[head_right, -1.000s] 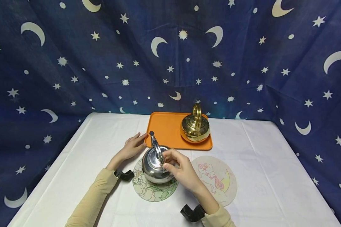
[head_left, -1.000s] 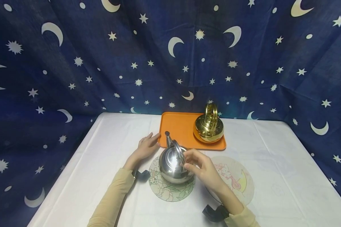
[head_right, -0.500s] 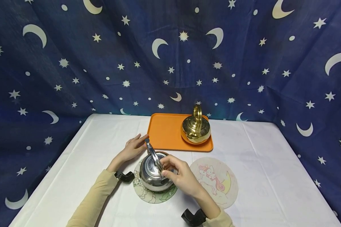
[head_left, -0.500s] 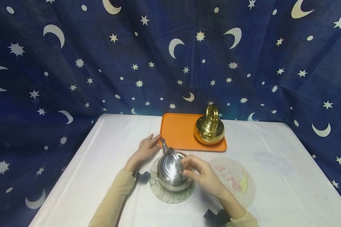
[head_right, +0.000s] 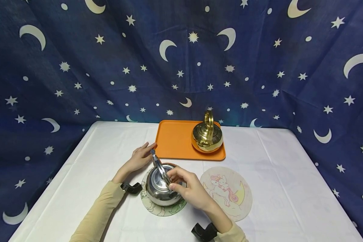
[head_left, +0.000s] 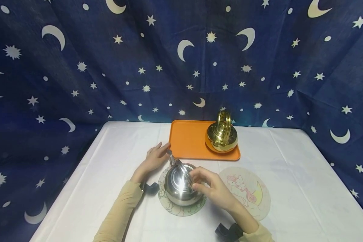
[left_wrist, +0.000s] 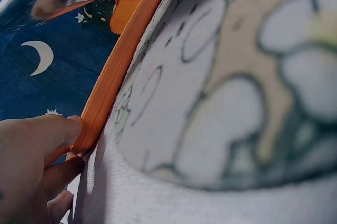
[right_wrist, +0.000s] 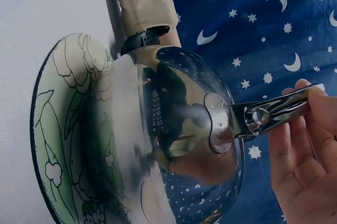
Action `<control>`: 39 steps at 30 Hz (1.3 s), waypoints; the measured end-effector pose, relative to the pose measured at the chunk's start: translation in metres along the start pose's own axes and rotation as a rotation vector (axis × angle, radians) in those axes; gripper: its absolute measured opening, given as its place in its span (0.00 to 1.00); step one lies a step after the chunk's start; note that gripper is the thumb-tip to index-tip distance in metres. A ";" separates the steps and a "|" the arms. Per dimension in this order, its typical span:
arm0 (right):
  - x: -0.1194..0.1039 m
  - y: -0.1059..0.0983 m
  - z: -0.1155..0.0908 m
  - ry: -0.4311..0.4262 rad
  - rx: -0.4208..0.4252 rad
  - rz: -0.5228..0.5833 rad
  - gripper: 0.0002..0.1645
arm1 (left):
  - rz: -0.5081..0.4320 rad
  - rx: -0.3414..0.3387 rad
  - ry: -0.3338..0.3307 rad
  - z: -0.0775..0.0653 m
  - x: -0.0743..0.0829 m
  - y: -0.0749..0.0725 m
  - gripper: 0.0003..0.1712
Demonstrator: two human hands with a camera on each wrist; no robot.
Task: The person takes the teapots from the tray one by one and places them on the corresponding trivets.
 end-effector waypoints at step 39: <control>0.007 -0.023 0.003 0.066 0.026 -0.045 0.13 | -0.011 0.006 0.015 0.001 -0.003 0.002 0.32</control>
Point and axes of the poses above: each hand's wrist, its own z-axis towards the middle knuckle, its own y-axis out of the palm, x = y × z, the point moved 5 cm from there along z, towards the middle knuckle, and after that the axes turned 6 degrees about x, right-handed, at the moved point
